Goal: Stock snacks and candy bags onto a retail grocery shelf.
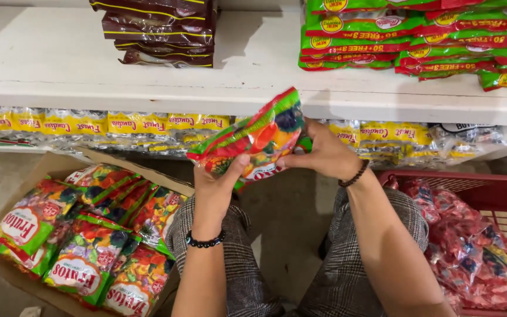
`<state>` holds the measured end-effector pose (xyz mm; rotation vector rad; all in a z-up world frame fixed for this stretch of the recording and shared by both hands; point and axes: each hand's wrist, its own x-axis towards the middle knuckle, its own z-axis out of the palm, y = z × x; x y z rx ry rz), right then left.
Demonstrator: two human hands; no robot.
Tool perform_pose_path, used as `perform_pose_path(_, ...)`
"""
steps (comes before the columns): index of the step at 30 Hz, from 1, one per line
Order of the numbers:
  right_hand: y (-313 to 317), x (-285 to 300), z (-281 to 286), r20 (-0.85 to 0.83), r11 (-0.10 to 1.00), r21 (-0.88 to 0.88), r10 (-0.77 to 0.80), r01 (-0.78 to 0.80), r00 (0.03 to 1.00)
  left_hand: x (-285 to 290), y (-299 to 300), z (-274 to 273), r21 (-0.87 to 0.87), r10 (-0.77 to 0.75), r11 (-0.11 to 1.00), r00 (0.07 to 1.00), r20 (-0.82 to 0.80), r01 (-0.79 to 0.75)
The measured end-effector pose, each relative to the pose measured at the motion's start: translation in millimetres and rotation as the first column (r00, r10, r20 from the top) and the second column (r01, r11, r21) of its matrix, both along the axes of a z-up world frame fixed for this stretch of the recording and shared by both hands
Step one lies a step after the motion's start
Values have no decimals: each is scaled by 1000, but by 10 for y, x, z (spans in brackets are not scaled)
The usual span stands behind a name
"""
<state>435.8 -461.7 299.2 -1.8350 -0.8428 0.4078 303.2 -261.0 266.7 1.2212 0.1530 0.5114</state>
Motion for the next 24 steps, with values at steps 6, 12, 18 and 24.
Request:
perform_pose_path(6, 5, -15, 10, -375, 951, 307, 97, 24, 922, -35, 6, -29, 89, -38, 995, 990, -138, 50)
perform_pose_path(12, 70, -46, -1, -251, 969, 218, 174, -119, 952, -7, -19, 31, 29, 5, 1000, 986, -164, 0)
perform_pose_path(18, 159, -97, 39, -322, 971, 240, 64, 16, 944, -3, 1, -61, -89, -53, 995, 992, -118, 43)
perform_pose_path(24, 158, -51, 23, -381, 948, 304, 34, 91, 924, -11, 3, -101, -184, -155, 973, 986, -56, 142)
